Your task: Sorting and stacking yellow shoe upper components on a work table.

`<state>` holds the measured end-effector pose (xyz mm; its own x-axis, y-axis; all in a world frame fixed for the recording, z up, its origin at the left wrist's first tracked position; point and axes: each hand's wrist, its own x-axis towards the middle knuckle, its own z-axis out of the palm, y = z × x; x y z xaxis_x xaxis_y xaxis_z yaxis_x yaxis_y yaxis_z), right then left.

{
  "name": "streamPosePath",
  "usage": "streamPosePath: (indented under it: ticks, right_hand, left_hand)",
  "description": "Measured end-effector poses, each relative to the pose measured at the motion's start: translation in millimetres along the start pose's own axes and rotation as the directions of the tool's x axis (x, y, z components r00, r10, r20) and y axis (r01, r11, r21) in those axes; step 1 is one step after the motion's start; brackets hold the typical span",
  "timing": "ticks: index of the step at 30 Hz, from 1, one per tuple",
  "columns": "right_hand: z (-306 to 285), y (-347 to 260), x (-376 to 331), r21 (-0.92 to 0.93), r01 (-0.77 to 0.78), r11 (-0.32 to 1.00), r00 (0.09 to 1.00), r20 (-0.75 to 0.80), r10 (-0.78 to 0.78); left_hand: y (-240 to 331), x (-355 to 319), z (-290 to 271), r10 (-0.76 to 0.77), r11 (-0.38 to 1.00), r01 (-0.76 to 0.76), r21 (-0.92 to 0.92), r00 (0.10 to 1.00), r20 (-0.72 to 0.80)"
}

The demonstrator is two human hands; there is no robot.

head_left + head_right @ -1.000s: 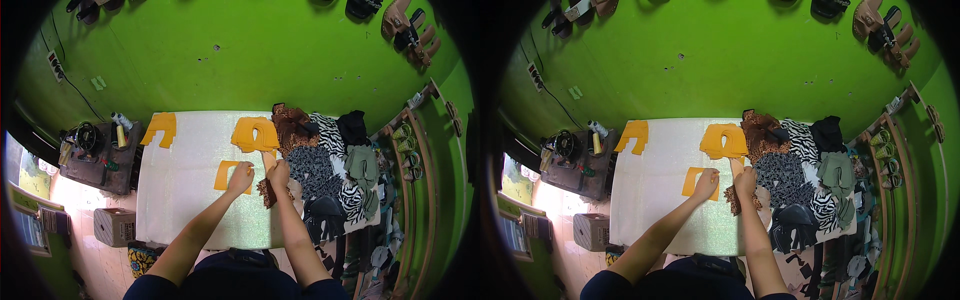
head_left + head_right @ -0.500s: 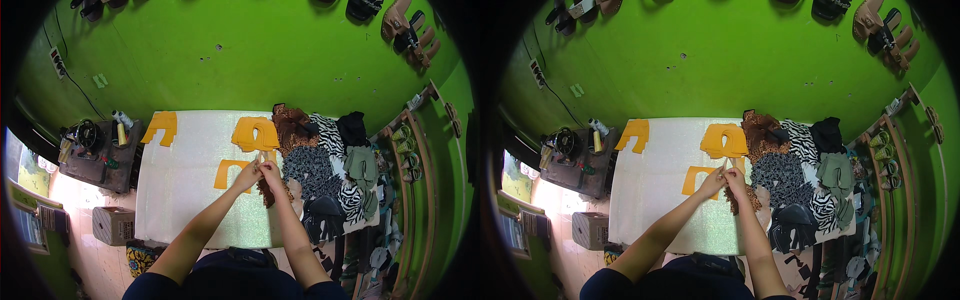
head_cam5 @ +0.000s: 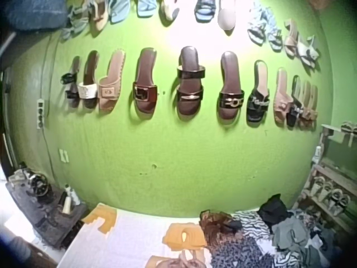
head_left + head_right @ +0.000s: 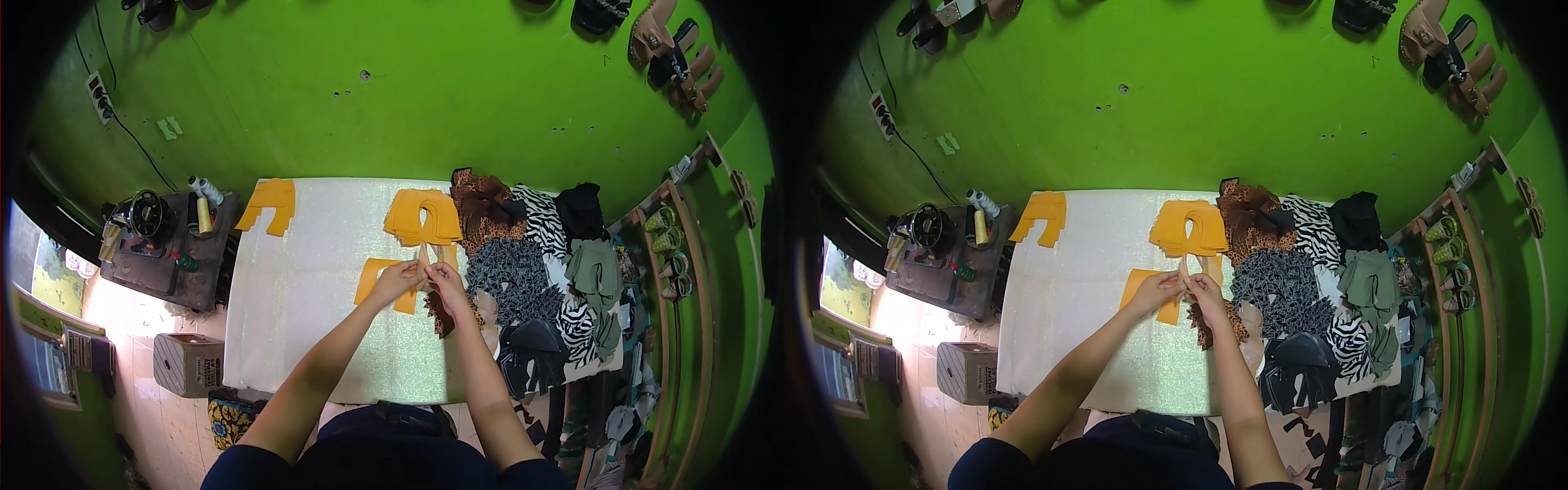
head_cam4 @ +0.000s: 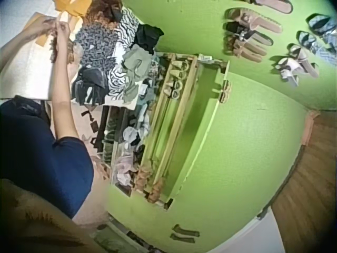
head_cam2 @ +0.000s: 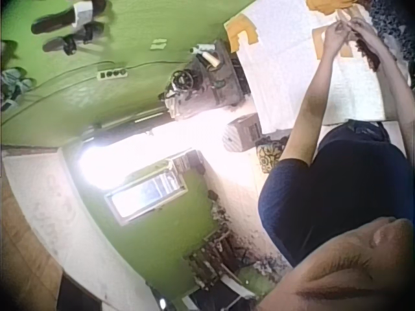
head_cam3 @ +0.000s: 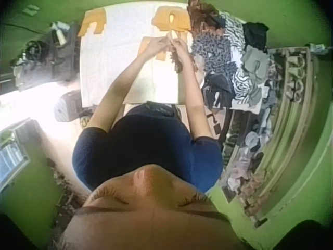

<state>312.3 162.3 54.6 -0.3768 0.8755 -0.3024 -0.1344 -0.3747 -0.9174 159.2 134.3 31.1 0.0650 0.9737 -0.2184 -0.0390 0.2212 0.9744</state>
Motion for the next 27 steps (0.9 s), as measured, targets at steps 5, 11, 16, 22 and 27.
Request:
streamPosePath:
  ticks: [5, 11, 16, 22, 27]
  right_hand:
    - [-1.6, 4.8, 1.1, -0.002, -0.015, 1.000, 0.999, 0.032, 0.015]
    - [-2.8, 9.9, 7.0, -0.021, 0.062, 0.998, 0.996, -0.070, -0.063]
    - [-16.0, 10.3, 14.9, -0.068, 0.126, 0.990, 0.961, -0.237, -0.138]
    - [-38.3, 16.5, 25.7, -0.849, 0.091, 0.520, 0.627, -0.357, -0.693]
    - [-3.8, 13.3, 17.7, -0.546, 0.272, 0.792, 0.941, -0.021, -0.338]
  left_hand:
    - [4.0, -2.6, 0.1, -0.013, 1.000, 0.013, 0.021, 1.000, 0.026]
    - [1.7, -5.3, -4.3, -0.005, 0.993, 0.003, -0.118, 1.000, -0.018]
    - [5.7, -9.6, -20.9, -0.084, 0.994, 0.091, 0.052, 0.989, -0.119]
    - [23.7, -18.7, -24.5, -0.081, 0.976, 0.100, 0.195, 0.991, -0.104]
    - [12.4, -23.1, -36.8, -0.001, 0.897, 0.023, 0.441, 0.999, -0.049]
